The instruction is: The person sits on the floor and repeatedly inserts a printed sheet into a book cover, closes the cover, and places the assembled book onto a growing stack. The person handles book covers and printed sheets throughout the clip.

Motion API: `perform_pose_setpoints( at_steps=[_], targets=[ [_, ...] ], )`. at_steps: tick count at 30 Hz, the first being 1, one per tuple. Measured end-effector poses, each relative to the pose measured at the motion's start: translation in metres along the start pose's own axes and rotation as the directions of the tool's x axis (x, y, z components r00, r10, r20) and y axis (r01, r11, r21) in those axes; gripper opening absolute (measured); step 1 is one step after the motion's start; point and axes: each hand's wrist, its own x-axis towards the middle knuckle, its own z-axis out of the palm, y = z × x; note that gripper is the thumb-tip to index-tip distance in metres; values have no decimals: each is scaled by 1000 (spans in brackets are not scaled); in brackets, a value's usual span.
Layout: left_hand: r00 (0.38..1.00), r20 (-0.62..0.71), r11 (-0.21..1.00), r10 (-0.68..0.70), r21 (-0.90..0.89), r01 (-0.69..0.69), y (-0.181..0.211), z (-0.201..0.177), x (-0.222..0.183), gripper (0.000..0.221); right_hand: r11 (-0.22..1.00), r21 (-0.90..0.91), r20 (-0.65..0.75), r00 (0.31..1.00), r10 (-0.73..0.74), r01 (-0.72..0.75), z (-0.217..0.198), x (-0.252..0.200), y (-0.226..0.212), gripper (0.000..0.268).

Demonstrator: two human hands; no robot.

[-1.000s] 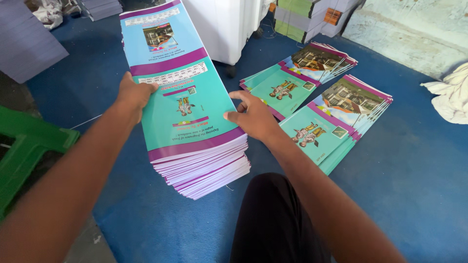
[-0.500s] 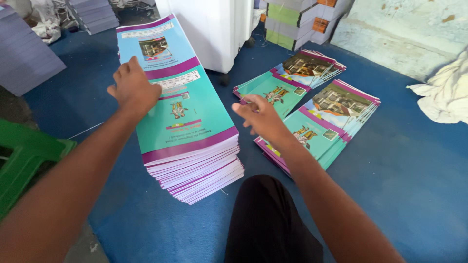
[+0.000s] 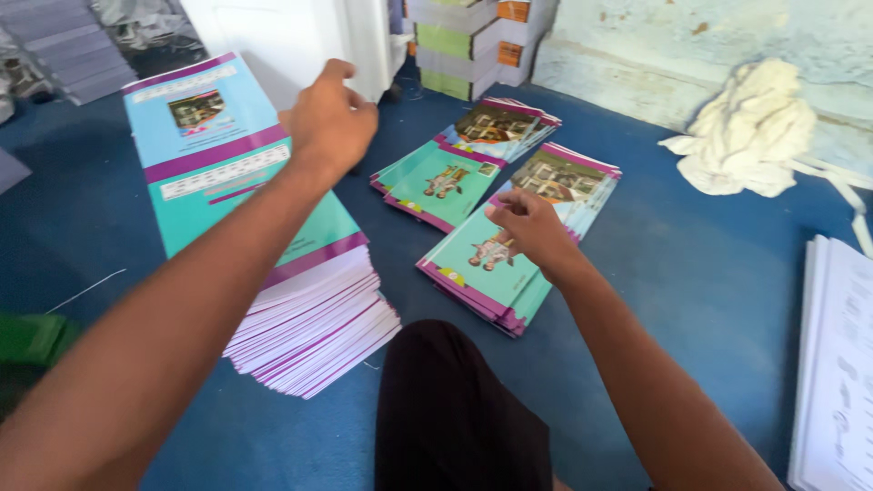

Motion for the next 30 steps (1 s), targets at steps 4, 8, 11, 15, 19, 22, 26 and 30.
perform_pose_setpoints(
  at_steps=[4,8,11,15,19,22,26,30],
  targets=[
    [983,-54,966,175,-182,-182,45,38,-6,22,995,-39,-87,992,87,-90,-37,-16,16,59],
    [969,-53,919,242,-309,-246,87,77,-22,15,993,-48,-146,984,104,-112,-68,-36,30,58],
    [971,20,878,237,-433,-205,108,108,-41,13,985,-67,-204,968,143,-159,-88,-51,45,58],
    [967,118,888,225,-433,-154,113,153,-72,17,972,-84,-274,943,188,-218,-117,-76,71,58],
    [954,196,858,226,-505,-99,94,203,-106,15,966,-71,-341,916,211,-249,-140,-105,105,56],
    [947,238,857,217,-510,-68,76,237,-131,19,956,-54,-389,888,245,-288,-155,-125,131,54],
    [929,324,899,177,-437,-19,57,269,-161,23,934,-61,-426,856,294,-351,-168,-147,162,53],
    [887,457,898,68,-416,146,45,291,-186,30,914,-82,-458,830,319,-397,-177,-161,194,53]
  ],
)
